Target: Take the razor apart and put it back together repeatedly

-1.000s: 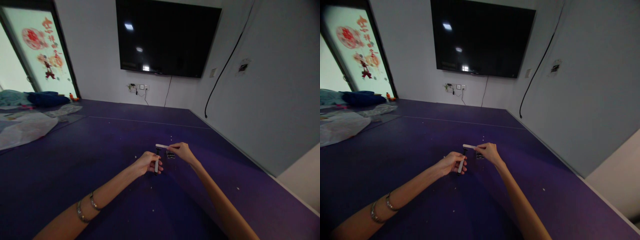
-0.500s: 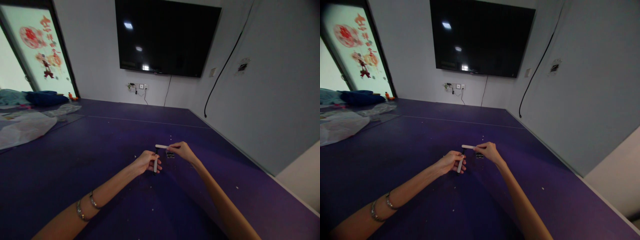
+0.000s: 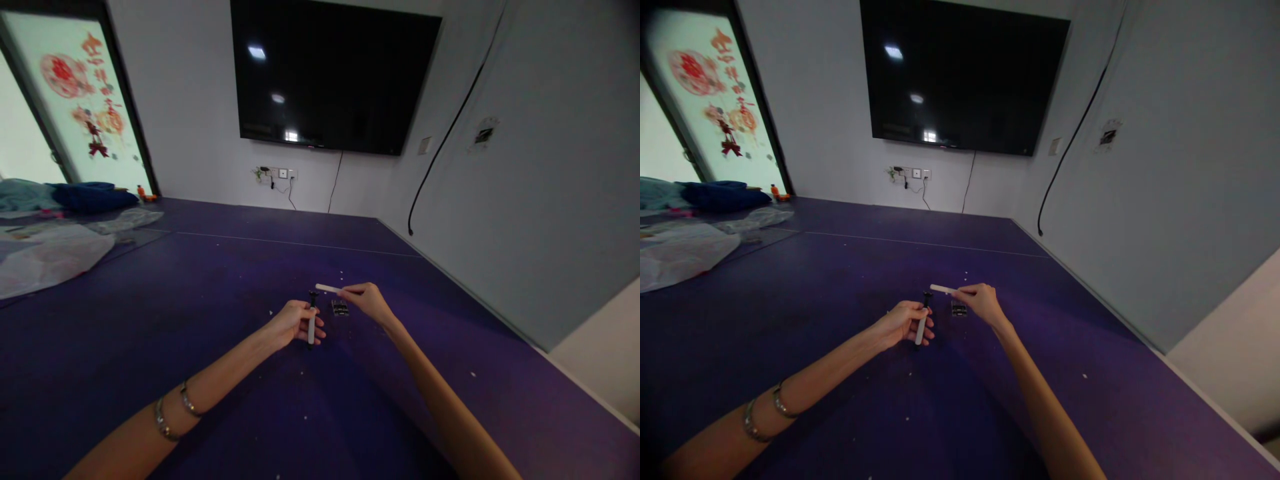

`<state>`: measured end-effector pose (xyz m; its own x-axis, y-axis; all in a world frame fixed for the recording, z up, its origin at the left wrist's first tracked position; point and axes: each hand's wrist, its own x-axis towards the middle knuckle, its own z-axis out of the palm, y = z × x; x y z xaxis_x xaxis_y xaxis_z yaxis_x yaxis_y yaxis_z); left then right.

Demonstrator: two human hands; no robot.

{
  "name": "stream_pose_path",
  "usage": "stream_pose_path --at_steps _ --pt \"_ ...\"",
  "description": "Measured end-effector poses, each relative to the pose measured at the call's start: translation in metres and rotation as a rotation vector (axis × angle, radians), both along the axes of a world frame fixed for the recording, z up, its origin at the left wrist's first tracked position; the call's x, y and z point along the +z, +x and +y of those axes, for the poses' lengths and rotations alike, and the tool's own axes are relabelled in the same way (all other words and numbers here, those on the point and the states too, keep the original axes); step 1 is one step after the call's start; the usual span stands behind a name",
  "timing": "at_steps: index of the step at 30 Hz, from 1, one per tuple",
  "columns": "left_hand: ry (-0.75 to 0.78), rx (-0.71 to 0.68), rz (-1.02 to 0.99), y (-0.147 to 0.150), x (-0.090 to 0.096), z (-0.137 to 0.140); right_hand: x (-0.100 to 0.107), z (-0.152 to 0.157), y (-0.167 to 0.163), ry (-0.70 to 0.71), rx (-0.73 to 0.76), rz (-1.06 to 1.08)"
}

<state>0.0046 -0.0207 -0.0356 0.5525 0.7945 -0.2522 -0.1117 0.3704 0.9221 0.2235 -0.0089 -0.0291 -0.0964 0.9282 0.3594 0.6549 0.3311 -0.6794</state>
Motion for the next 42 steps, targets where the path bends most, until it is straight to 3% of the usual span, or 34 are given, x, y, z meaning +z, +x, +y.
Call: stream_pose_path --at_steps 6,11,17,23,29,34,39,42 --pt "-0.031 0.025 0.008 0.0 0.002 0.0 -0.003 0.0 0.001 -0.023 0.126 0.075" --pt "-0.043 0.023 0.013 0.002 0.007 -0.003 -0.005 0.002 0.004 0.002 -0.006 0.098" --pt "-0.068 0.052 0.015 0.003 0.009 -0.004 -0.003 -0.001 0.005 -0.029 0.153 0.089" --pt "-0.093 0.021 -0.004 0.004 0.01 -0.005 -0.003 0.003 0.011 0.026 0.02 0.052" --pt "-0.088 0.01 -0.029 0.004 0.009 -0.005 0.003 0.0 0.009 0.005 0.132 0.029" --pt "-0.063 -0.001 -0.006 0.004 0.01 -0.007 -0.001 0.002 0.01 0.052 -0.027 0.01" --pt "-0.04 0.018 0.026 0.004 0.009 -0.007 0.007 -0.004 0.0 0.034 0.125 -0.004" --pt "-0.033 0.008 0.019 0.004 0.006 -0.006 0.01 -0.006 -0.005 0.035 0.114 -0.026"
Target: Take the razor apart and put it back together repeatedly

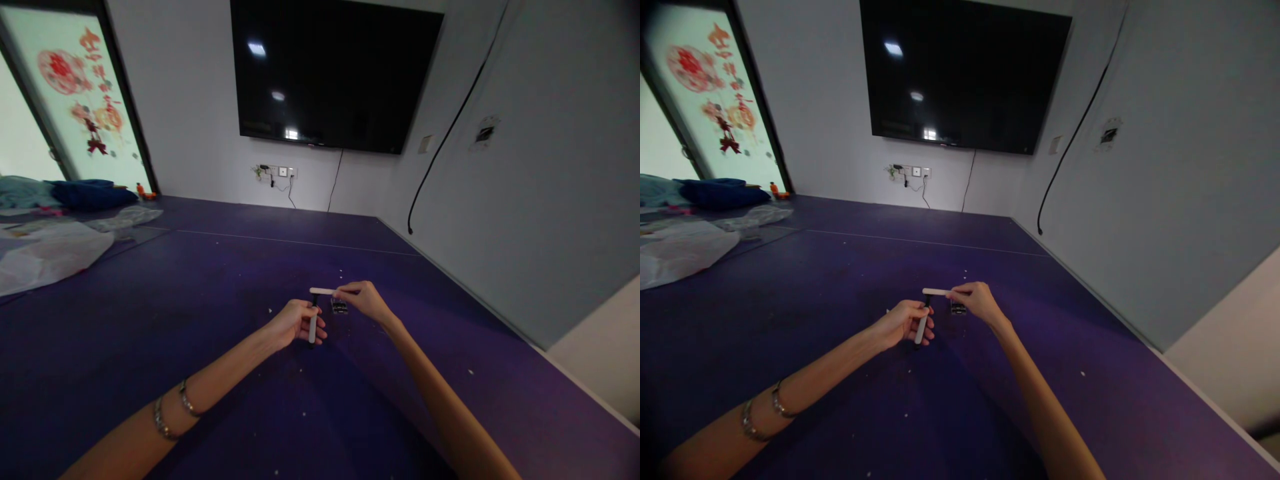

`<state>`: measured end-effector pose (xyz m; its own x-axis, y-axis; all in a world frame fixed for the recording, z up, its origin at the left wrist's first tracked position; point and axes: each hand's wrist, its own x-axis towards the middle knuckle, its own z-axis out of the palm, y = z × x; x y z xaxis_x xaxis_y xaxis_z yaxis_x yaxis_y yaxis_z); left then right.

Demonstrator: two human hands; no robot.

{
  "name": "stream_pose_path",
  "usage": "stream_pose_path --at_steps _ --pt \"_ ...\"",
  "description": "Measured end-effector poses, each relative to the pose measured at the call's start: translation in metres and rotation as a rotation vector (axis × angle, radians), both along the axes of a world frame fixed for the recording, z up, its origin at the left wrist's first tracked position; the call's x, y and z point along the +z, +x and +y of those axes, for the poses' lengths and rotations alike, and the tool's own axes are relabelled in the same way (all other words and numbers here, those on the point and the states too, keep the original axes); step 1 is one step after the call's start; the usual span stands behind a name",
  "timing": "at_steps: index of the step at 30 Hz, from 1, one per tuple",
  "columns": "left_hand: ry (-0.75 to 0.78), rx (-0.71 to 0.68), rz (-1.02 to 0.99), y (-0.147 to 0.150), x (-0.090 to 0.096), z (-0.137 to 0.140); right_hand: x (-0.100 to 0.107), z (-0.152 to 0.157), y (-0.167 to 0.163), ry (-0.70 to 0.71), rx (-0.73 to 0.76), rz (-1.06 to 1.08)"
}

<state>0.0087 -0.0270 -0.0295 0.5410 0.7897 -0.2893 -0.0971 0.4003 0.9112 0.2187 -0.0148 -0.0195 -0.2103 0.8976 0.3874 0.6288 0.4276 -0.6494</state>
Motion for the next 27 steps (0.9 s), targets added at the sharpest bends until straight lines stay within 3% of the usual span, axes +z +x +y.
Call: stream_pose_path --at_steps 3,9,13,21,27 --pt "0.012 -0.024 -0.01 -0.001 -0.002 0.001 0.0 0.001 0.001 0.027 -0.09 -0.035" --pt "0.035 -0.032 0.039 0.001 -0.002 -0.002 0.003 -0.001 0.001 0.03 -0.007 -0.07" --pt "0.068 -0.063 0.051 0.002 -0.002 -0.005 0.002 0.002 0.005 0.04 -0.095 -0.097" --pt "0.395 0.026 0.056 -0.005 0.012 0.0 -0.001 0.008 0.022 -0.012 -0.228 -0.097" --pt "0.534 0.034 0.027 -0.016 0.03 0.002 0.007 -0.001 0.01 0.021 -0.411 -0.242"
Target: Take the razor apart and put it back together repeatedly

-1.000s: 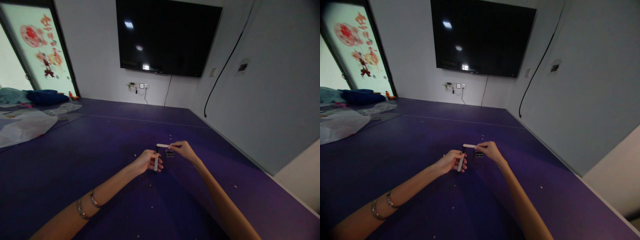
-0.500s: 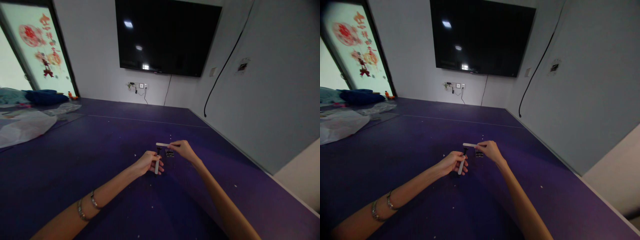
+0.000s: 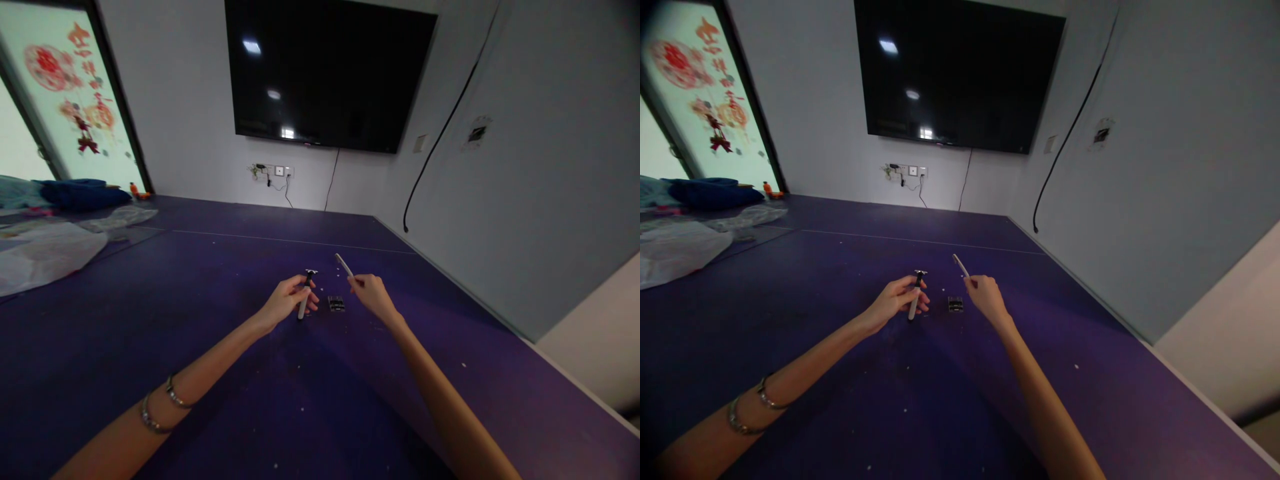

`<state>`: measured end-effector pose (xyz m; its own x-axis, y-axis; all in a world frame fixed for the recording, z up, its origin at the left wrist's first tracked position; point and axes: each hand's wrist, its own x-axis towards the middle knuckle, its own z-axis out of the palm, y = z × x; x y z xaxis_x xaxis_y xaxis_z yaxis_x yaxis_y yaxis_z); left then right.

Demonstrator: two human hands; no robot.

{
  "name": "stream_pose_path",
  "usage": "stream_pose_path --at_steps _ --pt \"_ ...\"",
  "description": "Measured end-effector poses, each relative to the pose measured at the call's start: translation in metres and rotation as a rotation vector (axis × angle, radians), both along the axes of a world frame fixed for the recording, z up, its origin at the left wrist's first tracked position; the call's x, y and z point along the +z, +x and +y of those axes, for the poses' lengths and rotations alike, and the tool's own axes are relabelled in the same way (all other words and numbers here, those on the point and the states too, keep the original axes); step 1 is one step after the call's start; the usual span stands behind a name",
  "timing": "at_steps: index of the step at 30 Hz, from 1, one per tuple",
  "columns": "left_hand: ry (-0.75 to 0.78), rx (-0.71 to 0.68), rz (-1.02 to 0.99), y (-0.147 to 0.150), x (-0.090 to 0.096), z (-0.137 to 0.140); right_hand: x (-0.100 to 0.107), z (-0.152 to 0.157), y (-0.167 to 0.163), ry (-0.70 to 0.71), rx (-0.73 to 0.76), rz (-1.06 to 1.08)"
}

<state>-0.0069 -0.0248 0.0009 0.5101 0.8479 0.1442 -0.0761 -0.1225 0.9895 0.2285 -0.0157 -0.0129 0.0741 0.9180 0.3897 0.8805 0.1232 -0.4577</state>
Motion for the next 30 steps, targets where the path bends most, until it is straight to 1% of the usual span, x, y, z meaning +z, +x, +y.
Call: stream_pose_path --at_steps 3,5,7,10,15,19,23,27,30 --pt "0.042 0.003 -0.011 -0.004 0.006 0.001 0.002 -0.008 -0.014 -0.027 -0.105 -0.13" --pt "0.055 0.011 -0.023 -0.006 0.007 0.002 0.0 -0.013 -0.025 -0.084 -0.128 -0.198" --pt "0.053 0.013 -0.032 -0.006 0.007 0.003 -0.006 -0.016 -0.037 -0.152 -0.111 -0.232" --pt "0.044 0.004 -0.025 -0.005 0.002 0.003 -0.019 -0.019 -0.054 -0.238 -0.079 -0.249" --pt "0.033 -0.001 -0.005 -0.002 -0.005 0.004 -0.043 -0.022 -0.073 -0.329 -0.04 -0.27" --pt "0.03 -0.011 -0.007 -0.001 -0.007 0.005 -0.052 -0.021 -0.076 -0.341 -0.042 -0.293" --pt "0.025 -0.006 -0.004 -0.002 -0.007 0.005 -0.054 -0.02 -0.078 -0.329 -0.057 -0.319" --pt "0.02 -0.002 0.002 -0.002 -0.008 0.006 -0.052 -0.021 -0.077 -0.31 -0.085 -0.318" --pt "0.013 -0.007 0.003 -0.003 -0.01 0.008 -0.046 -0.019 -0.066 -0.297 -0.129 -0.305"
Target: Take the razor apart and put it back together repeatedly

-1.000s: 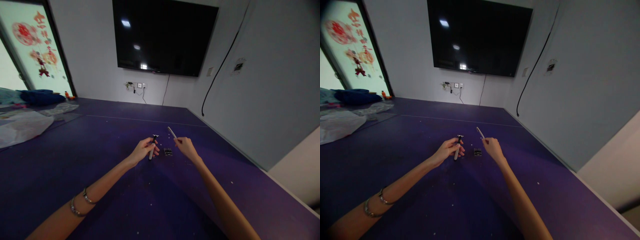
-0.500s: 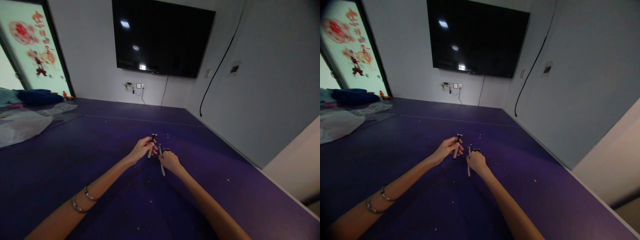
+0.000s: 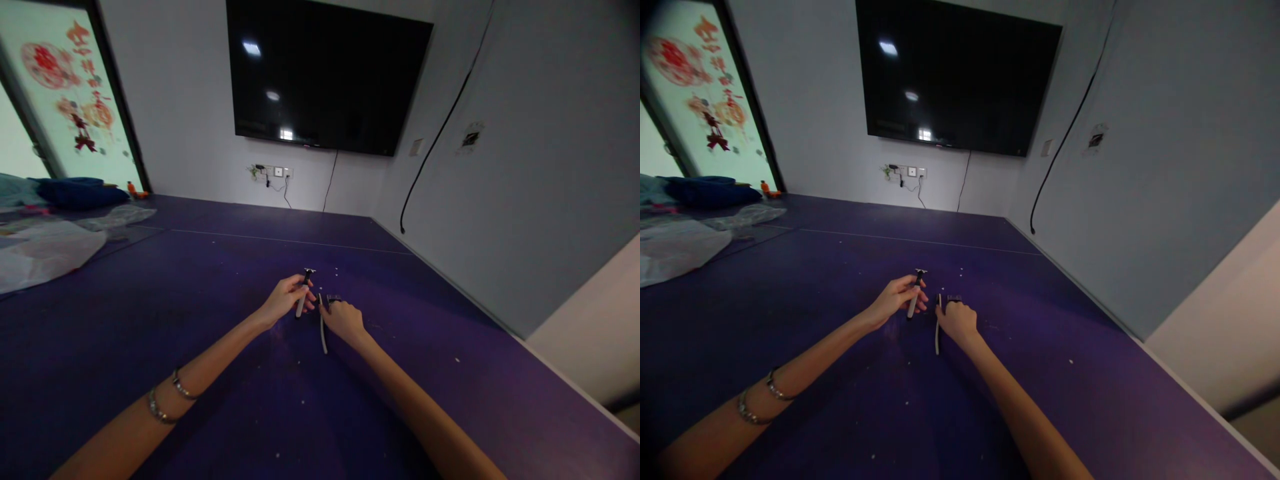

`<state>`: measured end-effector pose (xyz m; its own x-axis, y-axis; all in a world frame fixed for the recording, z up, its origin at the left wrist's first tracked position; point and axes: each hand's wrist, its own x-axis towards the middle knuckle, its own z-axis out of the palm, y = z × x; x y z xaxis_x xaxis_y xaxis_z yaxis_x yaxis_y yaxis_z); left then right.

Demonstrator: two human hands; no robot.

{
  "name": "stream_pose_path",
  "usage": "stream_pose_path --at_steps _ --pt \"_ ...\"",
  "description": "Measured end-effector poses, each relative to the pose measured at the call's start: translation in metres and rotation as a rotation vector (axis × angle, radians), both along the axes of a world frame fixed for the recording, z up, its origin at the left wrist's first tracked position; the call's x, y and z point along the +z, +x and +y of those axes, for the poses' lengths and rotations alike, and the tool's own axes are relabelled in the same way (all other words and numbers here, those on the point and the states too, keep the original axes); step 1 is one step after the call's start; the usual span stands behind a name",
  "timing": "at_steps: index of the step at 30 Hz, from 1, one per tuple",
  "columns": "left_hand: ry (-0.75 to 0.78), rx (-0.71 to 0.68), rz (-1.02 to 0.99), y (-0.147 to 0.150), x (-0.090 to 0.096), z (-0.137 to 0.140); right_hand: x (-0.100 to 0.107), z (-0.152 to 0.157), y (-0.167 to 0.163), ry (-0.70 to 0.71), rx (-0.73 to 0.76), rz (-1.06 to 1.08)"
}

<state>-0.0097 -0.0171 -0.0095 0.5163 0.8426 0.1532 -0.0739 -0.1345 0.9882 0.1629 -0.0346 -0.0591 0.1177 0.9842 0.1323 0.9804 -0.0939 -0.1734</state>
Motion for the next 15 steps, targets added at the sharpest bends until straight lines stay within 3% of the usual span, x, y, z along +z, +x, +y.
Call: stream_pose_path --at_steps 6,15 --pt "-0.018 -0.026 -0.021 0.001 -0.008 0.002 0.007 0.012 0.042 0.015 -0.055 0.056" --pt "-0.04 -0.034 -0.015 0.004 -0.017 0.005 -0.006 0.028 0.058 0.1 0.21 0.106"
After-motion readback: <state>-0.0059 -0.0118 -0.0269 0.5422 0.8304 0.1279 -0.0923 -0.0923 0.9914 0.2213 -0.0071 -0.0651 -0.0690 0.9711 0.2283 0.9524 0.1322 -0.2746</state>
